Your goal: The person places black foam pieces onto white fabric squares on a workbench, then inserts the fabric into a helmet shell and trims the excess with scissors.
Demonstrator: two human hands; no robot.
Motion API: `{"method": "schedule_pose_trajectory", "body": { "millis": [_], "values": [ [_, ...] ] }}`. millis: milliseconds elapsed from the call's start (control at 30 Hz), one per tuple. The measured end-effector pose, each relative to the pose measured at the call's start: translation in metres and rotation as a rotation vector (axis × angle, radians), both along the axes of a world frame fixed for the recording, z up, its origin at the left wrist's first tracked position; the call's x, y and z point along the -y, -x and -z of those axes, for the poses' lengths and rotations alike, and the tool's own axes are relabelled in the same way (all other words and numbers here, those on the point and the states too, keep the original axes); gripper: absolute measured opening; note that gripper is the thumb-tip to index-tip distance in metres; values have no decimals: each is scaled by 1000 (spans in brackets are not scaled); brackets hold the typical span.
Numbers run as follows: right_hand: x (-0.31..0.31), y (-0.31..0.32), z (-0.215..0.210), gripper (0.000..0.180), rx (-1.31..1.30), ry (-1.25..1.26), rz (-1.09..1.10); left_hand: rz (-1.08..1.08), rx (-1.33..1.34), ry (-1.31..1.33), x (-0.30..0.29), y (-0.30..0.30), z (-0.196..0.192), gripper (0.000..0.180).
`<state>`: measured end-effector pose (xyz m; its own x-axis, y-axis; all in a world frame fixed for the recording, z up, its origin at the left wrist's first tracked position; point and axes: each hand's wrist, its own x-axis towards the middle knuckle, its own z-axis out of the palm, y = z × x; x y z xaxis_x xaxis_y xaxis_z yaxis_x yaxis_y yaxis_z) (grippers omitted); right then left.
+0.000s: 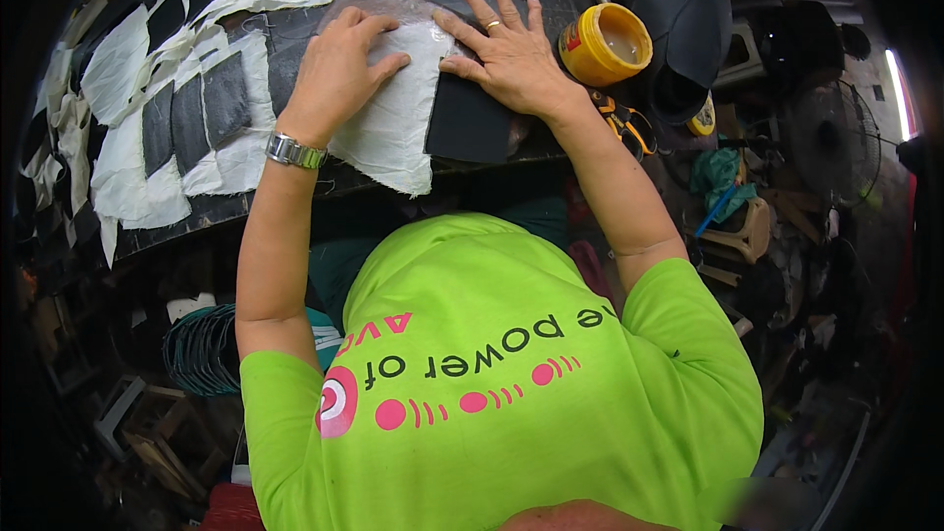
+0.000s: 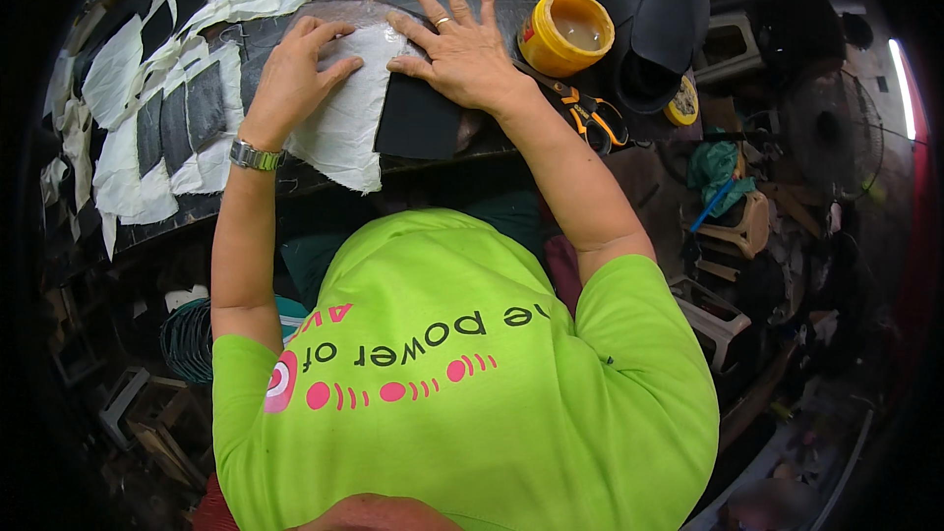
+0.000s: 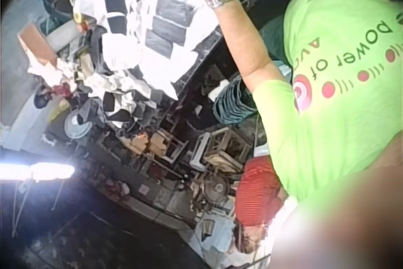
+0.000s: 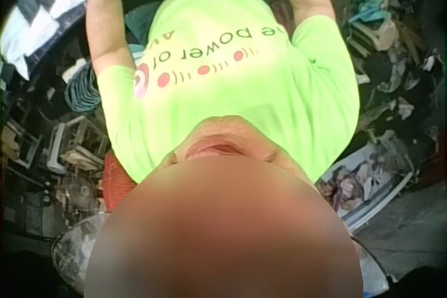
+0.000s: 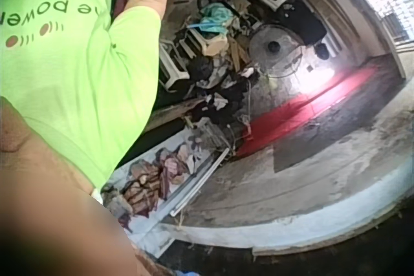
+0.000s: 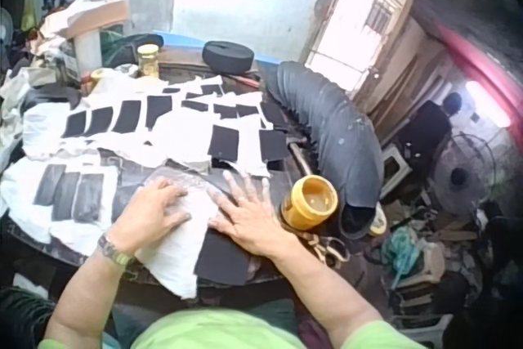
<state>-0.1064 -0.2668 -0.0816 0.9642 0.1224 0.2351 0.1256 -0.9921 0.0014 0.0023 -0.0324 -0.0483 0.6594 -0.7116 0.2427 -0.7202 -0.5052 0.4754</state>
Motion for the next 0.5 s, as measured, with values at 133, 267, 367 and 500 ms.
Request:
{"method": "schedule_pose_trajectory", "body": {
  "millis": [133, 267, 367, 500],
  "values": [
    [5, 1, 1, 57, -51, -184, -44, 10, 10, -54, 2, -8, -6, 43],
    [17, 3, -5, 50, -179, -221, -149, 38, -41, -2, 4, -15, -4, 37],
    [20, -4, -11, 48, -243, -291, -196, 55, -134, 68, 10, -18, -3, 33],
    [19, -14, -26, 84, -197, -946, -172, 50, -198, 45, 18, -12, -6, 29]
  ]
}}
